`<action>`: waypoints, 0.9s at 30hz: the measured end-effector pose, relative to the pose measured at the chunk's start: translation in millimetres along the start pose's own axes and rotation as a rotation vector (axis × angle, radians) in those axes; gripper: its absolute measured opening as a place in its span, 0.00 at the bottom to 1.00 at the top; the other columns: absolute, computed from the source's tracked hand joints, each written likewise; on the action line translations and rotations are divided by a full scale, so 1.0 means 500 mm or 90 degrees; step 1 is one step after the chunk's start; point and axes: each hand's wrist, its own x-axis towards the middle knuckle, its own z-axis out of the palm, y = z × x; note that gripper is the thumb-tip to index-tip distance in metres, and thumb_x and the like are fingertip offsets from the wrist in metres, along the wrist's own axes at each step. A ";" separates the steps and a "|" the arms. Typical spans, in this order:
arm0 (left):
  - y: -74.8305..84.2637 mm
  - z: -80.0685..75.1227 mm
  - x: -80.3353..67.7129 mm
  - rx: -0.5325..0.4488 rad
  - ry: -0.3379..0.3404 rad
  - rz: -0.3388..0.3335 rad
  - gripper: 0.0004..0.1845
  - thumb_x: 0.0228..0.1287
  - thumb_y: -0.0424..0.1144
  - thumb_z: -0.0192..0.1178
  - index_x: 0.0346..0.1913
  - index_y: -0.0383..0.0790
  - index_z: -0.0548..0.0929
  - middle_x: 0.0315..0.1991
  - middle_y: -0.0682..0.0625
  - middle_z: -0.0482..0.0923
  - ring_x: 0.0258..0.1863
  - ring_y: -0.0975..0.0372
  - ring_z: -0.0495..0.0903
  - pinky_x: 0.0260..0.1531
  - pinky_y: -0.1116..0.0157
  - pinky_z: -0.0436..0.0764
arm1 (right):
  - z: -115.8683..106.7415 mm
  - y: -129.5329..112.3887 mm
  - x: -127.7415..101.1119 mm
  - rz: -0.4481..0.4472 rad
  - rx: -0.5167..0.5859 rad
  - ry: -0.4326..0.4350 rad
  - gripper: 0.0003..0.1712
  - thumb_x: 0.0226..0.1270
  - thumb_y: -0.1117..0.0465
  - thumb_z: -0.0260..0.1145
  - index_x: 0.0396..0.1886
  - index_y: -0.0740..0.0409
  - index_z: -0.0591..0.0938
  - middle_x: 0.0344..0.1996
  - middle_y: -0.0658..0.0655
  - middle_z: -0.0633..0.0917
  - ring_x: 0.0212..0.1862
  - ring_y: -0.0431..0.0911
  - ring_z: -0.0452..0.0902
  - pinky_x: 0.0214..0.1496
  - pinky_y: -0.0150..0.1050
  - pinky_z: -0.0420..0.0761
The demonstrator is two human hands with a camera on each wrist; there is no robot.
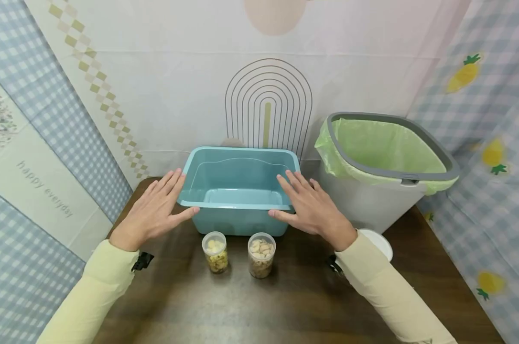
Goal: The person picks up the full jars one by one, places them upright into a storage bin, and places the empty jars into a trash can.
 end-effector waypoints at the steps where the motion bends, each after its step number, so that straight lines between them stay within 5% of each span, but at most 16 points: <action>1: -0.002 -0.001 0.000 -0.001 0.001 -0.001 0.54 0.76 0.71 0.48 0.86 0.36 0.43 0.88 0.39 0.39 0.87 0.43 0.43 0.83 0.37 0.46 | -0.003 -0.001 -0.001 -0.008 -0.004 0.006 0.56 0.74 0.24 0.54 0.88 0.49 0.51 0.87 0.59 0.51 0.87 0.59 0.47 0.86 0.66 0.53; 13: -0.016 0.002 0.016 -0.032 -0.016 0.001 0.54 0.78 0.69 0.47 0.85 0.31 0.43 0.87 0.36 0.38 0.87 0.42 0.42 0.84 0.38 0.48 | -0.039 -0.042 -0.040 -0.111 0.015 0.072 0.47 0.70 0.33 0.69 0.76 0.59 0.73 0.70 0.64 0.81 0.68 0.60 0.80 0.67 0.58 0.83; 27: -0.018 0.014 0.018 -0.034 -0.023 -0.001 0.54 0.79 0.69 0.46 0.85 0.30 0.43 0.87 0.35 0.38 0.87 0.42 0.42 0.84 0.39 0.48 | -0.003 -0.077 -0.054 -0.178 0.077 -0.031 0.44 0.64 0.36 0.75 0.66 0.66 0.81 0.61 0.62 0.86 0.63 0.55 0.84 0.65 0.52 0.85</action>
